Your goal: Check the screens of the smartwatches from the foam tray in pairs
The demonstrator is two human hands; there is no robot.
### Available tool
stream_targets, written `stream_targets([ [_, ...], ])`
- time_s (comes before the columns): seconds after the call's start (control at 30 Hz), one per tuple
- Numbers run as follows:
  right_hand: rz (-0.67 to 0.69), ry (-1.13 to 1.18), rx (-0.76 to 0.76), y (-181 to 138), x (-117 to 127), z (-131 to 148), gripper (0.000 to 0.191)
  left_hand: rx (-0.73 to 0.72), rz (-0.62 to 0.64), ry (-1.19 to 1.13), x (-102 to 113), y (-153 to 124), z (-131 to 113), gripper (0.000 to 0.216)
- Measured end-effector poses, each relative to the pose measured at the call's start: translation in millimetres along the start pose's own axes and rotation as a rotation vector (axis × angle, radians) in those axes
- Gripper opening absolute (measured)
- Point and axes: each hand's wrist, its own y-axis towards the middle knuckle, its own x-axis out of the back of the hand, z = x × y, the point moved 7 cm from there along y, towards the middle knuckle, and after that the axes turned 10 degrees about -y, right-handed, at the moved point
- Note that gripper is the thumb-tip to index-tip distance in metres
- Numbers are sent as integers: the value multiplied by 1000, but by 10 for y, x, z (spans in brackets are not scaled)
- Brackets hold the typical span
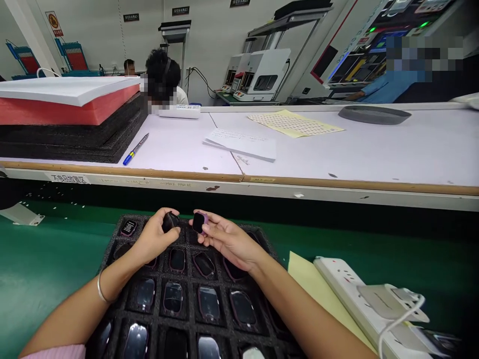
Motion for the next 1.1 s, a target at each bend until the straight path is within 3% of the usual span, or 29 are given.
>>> stream_targets([
  [0.33,12,32,24,-141,-69,171,47,-35,-10,85,70,-56,-72,38],
  [0.73,116,42,-36,-30,-259,-203,49,-93,-46,202,13,-113,11,32],
  [1.1,133,15,-31,-74,-263,-182,56,-88,-77,186,-7,-124,14,28],
])
